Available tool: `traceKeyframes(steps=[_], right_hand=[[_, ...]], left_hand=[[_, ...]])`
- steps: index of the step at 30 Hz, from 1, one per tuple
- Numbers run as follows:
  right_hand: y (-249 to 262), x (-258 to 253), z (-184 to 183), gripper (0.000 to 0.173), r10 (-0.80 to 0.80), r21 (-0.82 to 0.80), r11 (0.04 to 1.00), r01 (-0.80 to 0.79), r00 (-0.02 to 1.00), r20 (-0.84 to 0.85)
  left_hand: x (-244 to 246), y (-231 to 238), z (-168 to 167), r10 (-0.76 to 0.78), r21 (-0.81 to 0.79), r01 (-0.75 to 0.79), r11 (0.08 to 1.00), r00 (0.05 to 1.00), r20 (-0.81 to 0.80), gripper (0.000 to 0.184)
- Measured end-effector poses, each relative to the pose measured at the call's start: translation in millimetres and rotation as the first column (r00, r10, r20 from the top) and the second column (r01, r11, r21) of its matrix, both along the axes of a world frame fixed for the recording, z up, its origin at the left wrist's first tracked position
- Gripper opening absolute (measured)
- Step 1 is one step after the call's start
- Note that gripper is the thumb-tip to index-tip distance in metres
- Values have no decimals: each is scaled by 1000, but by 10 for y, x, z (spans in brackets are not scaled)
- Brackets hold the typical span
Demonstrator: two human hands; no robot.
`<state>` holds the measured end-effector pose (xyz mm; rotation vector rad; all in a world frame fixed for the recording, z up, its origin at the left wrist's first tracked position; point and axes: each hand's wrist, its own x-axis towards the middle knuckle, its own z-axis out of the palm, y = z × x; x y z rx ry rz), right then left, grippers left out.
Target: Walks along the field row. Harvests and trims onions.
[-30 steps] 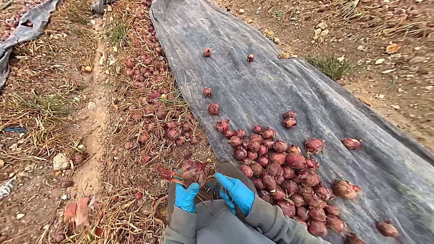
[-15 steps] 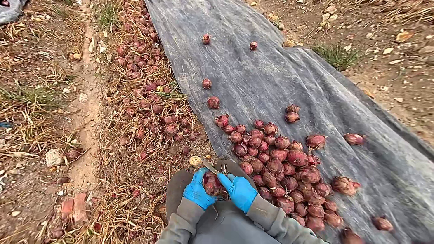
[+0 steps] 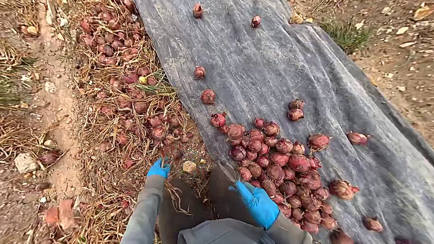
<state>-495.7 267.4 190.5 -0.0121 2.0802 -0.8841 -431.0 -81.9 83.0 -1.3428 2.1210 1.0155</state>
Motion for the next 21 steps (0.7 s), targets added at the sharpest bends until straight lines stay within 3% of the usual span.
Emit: traceKeyframes(steps=[1, 2, 4, 5, 6, 7, 9, 12, 15, 18, 21], right_hand=[[-85, -13, 20, 61, -28, -56, 998, 23, 995, -93], [-160, -2, 28, 63, -80, -157, 986, 48, 976, -203], [-335, -29, 2, 76, -85, -291, 957, -12, 944, -319], [-413, -76, 24, 79, 49, -181, 978, -100, 963, -266], [-482, -153, 46, 82, 258, 11, 966, -258, 963, -78], [-532, -220, -11, 85, 422, 145, 885, -443, 894, 152], [-446, -221, -226, 77, 513, 215, 758, -616, 766, 387], [-29, -214, -292, 57, 456, 179, 824, -538, 816, 355], [317, -277, -150, 54, 284, 186, 921, -342, 917, 280], [485, -292, -209, 54, 106, 258, 952, -162, 970, 219], [320, -411, -311, 59, 88, 269, 951, -152, 968, 235]], left_hand=[[114, -248, -110, -46, -198, 97, 975, 968, 248, 67], [211, -449, -229, -19, -315, 144, 938, 930, 367, 76], [139, -621, -315, -15, -417, 163, 894, 942, 337, 69], [-12, -575, -344, -69, -409, 187, 893, 956, 287, 62], [-200, -457, -403, -146, -365, 231, 902, 958, 245, 56], [-426, -312, -504, -231, -301, 289, 909, 949, 214, 54], [-925, -17, -768, -395, -186, 423, 887, 903, 169, 56], [-1523, 246, -1312, -491, -150, 523, 839, 846, 207, 78], [-1773, 341, -1569, -459, -163, 515, 842, 841, 288, 84], [-1682, 429, -1444, -315, -20, 323, 946, 934, 166, 83], [-1299, 697, -874, -50, 249, 83, 965, 990, -134, 88]])
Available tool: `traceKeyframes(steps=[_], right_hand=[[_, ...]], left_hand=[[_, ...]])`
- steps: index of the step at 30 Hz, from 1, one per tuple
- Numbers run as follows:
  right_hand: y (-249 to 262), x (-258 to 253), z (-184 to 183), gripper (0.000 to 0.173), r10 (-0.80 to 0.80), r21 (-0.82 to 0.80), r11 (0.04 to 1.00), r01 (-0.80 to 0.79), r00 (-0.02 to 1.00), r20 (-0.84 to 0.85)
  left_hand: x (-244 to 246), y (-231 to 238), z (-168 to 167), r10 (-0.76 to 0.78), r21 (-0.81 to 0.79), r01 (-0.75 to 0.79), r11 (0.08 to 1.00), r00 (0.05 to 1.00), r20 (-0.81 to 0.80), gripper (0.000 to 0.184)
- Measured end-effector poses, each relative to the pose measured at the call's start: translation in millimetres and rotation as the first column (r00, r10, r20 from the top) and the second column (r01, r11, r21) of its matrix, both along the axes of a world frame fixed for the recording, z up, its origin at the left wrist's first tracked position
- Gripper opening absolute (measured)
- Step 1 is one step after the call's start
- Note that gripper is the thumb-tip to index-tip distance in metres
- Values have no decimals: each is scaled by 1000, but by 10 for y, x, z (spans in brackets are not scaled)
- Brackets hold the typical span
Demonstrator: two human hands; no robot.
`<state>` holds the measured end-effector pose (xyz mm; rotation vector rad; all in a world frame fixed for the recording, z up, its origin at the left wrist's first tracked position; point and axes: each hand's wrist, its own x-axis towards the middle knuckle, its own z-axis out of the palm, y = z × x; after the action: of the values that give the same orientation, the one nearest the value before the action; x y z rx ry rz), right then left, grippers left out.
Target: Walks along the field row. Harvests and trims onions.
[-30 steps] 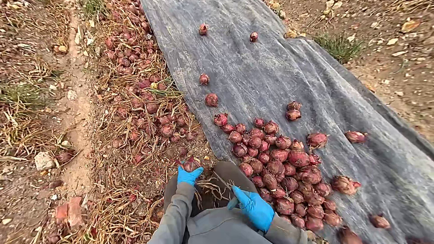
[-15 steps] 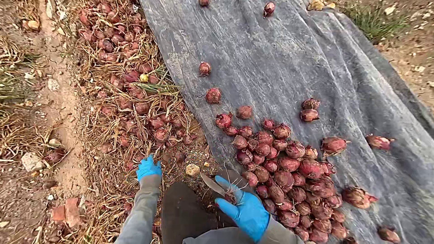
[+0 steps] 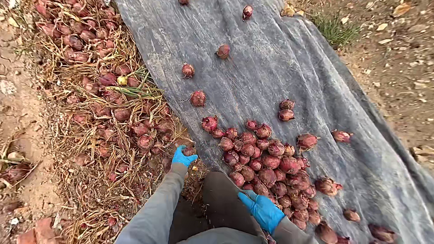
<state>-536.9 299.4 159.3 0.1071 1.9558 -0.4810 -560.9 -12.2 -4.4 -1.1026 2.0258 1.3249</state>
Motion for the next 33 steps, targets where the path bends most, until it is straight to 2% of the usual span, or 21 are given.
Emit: traceKeyframes(steps=[2, 5, 8, 11, 13, 15, 16, 17, 18, 19, 20, 21, 22, 23, 25, 27, 28, 29, 30, 31, 33], right_hand=[[-230, -60, -31, 60, -2, -40, 999, 2, 1000, 12], [-648, -106, -5, 67, 110, -52, 993, -109, 994, 5], [-946, -3, 62, 78, 230, -16, 973, -231, 971, -62], [-1060, 182, 169, 83, 365, 22, 931, -365, 923, -121], [-1015, 318, 219, 80, 363, -29, 929, -369, 923, -124], [-873, 487, 255, 73, 206, -177, 958, -225, 972, -117], [-806, 558, 262, 70, 93, -244, 963, -118, 989, -114], [-740, 625, 247, 67, 0, -281, 959, -34, 993, -119], [-685, 670, 230, 65, -58, -303, 953, 18, 990, -125], [-643, 699, 223, 63, -76, -316, 948, 31, 989, -131], [-616, 728, 232, 62, -73, -334, 942, 22, 987, -140], [-613, 756, 271, 61, -65, -365, 931, 4, 986, -155], [-625, 781, 321, 62, -65, -406, 914, -10, 983, -170], [-635, 807, 364, 63, -75, -444, 896, -19, 978, -193], [-626, 836, 370, 66, -93, -458, 888, -49, 955, -282], [-620, 789, 329, 73, -29, -362, 927, -103, 940, -341], [-606, 763, 305, 76, 18, -301, 945, -128, 939, -345], [-580, 746, 281, 76, 33, -265, 956, -127, 942, -334], [-545, 728, 255, 74, 10, -258, 961, -97, 949, -316], [-507, 713, 244, 69, -50, -287, 957, -39, 954, -295], [-480, 697, 332, 61, -214, -387, 917, 99, 940, -267]], left_hand=[[325, 244, 485, 61, 122, -53, 991, 996, -62, 90], [751, 511, 1116, -44, 158, 47, 986, 999, -20, 91], [1111, 730, 1393, -218, 111, 220, 969, 976, -31, 94], [1354, 801, 1556, -326, -74, 324, 943, 945, -16, 88], [1468, 723, 1542, -255, -192, 251, 949, 967, 5, 83], [1610, 617, 1435, 81, -99, -89, 991, 994, -79, 81], [1681, 557, 1367, 294, 33, -292, 956, 947, -132, 74], [1765, 541, 1336, 498, 232, -457, 859, 851, -165, 62], [1845, 573, 1350, 659, 463, -535, 706, 735, -156, 45], [1922, 638, 1417, 739, 666, -503, 551, 665, -110, 32], [2002, 715, 1494, 749, 804, -411, 429, 659, -63, 34], [2062, 792, 1555, 725, 880, -314, 357, 686, -49, 39], [2098, 859, 1593, 683, 912, -228, 342, 726, -74, 42], [2112, 912, 1604, 634, 910, -168, 379, 764, -122, 52], [2099, 981, 1599, 523, 797, -128, 590, 813, -256, 96], [2043, 945, 1555, 321, 531, -81, 843, 869, -377, 102], [1988, 918, 1507, 223, 423, -46, 905, 898, -379, 97], [1904, 906, 1450, 175, 364, -39, 931, 920, -350, 88], [1780, 905, 1408, 204, 364, -82, 928, 929, -310, 74], [1621, 915, 1389, 282, 411, -149, 899, 916, -285, 56], [1236, 956, 1438, 375, 569, -153, 808, 879, -296, 41]])
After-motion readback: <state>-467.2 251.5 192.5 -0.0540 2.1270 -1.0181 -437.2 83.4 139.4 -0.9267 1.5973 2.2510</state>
